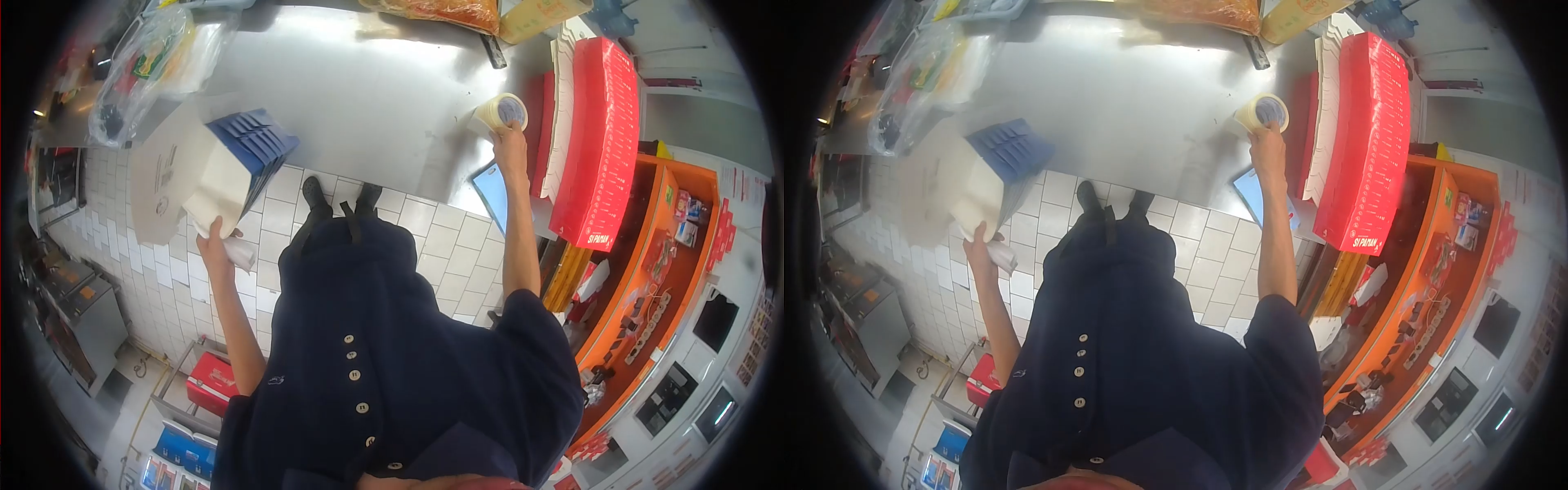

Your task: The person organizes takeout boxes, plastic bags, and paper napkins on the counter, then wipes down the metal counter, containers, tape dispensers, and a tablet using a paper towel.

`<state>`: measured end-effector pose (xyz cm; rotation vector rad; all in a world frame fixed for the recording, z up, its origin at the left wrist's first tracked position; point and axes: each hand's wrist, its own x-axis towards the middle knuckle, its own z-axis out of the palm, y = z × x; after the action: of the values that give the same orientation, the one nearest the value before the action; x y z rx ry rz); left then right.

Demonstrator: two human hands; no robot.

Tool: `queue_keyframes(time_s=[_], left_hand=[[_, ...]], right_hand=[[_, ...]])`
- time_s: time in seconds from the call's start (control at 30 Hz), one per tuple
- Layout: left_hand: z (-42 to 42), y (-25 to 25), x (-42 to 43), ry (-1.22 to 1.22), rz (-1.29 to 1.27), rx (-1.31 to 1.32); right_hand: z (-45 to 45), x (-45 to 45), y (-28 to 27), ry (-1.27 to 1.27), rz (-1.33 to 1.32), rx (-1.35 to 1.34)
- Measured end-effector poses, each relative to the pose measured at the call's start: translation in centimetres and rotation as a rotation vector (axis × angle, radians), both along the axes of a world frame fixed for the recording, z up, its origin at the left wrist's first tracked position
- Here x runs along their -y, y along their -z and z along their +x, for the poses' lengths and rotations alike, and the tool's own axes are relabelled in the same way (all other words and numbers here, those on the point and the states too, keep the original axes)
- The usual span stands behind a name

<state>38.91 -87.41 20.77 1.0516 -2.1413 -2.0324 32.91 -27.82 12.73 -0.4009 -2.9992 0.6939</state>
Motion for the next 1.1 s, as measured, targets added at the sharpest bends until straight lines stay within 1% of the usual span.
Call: queue_keyframes(time_s=[0.07, 0.17, 0.23, 0.27, 0.33, 0.37, 0.43, 0.47, 0.53, 0.6, 0.67, 0.73, 0.77, 0.8, 0.83, 0.87, 0.93, 1.0, 1.07, 1.1], left_hand=[[1.1, 1.6, 0.9, -0.083, 0.023, 0.005], [2.2, 2.2, 0.9, -0.144, 0.02, -0.014], [2.4, 2.6, 0.9, -0.15, 0.019, -0.009], [2.6, 2.8, 0.9, -0.156, 0.017, 0.002], [2.8, 3.0, 0.8, -0.154, 0.015, 0.002], [2.7, 3.1, 0.7, -0.162, 0.017, 0.001], [2.8, 2.9, 0.5, -0.165, 0.01, -0.007], [2.7, 2.8, 0.4, -0.172, 0.001, -0.007], [2.9, 3.0, 0.1, -0.175, 0.014, -0.012], [3.2, 3.2, 0.0, -0.165, 0.022, -0.009], [3.2, 3.4, -0.5, -0.219, 0.031, 0.019], [3.7, 3.5, 0.0, -0.246, 0.036, 0.037], [3.9, 3.6, -0.2, -0.276, 0.042, 0.055], [4.1, 3.1, -0.9, -0.277, 0.049, 0.048], [4.4, 1.9, -1.6, -0.29, 0.033, 0.058], [5.1, 1.1, -2.0, -0.306, 0.013, 0.071], [7.0, 1.4, -2.0, -0.336, 0.001, 0.064], [8.5, 1.4, -2.3, -0.368, -0.014, 0.06], [9.7, 1.2, -3.1, -0.451, 0.024, 0.046], [11.0, 2.8, -2.1, -0.477, 0.031, 0.061]], right_hand=[[0.2, -0.7, 0.1, 0.003, -0.013, -0.038], [0.9, -1.2, -0.9, 0.075, 0.044, -0.111], [0.7, -1.9, -1.4, 0.201, 0.1, -0.042], [0.7, -2.4, -1.3, 0.207, 0.098, -0.042], [0.4, -3.0, -1.4, 0.276, 0.194, 0.112], [0.4, -3.2, -1.6, 0.28, 0.194, 0.104], [0.1, -2.1, -4.3, 0.391, 0.218, 0.203], [-1.0, -1.7, -5.6, 0.388, 0.217, 0.196], [-2.5, -1.2, -7.4, 0.362, 0.014, -0.141], [-6.3, -3.6, -5.1, 0.315, -0.032, -0.352], [-11.7, -6.4, -3.6, 0.359, -0.05, -0.248], [-16.3, -9.3, -1.2, 0.296, -0.002, -0.253], [-18.3, -11.1, 1.1, 0.293, 0.006, -0.261], [-20.1, -12.8, 4.3, 0.203, 0.121, -0.283], [-20.8, -13.9, 6.9, 0.115, 0.232, -0.298], [-20.8, -13.9, 7.7, 0.112, 0.231, -0.296], [-20.8, -13.8, 10.3, 0.013, 0.274, -0.085], [-20.0, -13.2, 12.7, -0.048, 0.233, -0.049], [-18.6, -11.9, 14.1, 0.188, 0.187, -0.173], [-17.7, -11.5, 14.5, 0.207, 0.183, -0.124]])
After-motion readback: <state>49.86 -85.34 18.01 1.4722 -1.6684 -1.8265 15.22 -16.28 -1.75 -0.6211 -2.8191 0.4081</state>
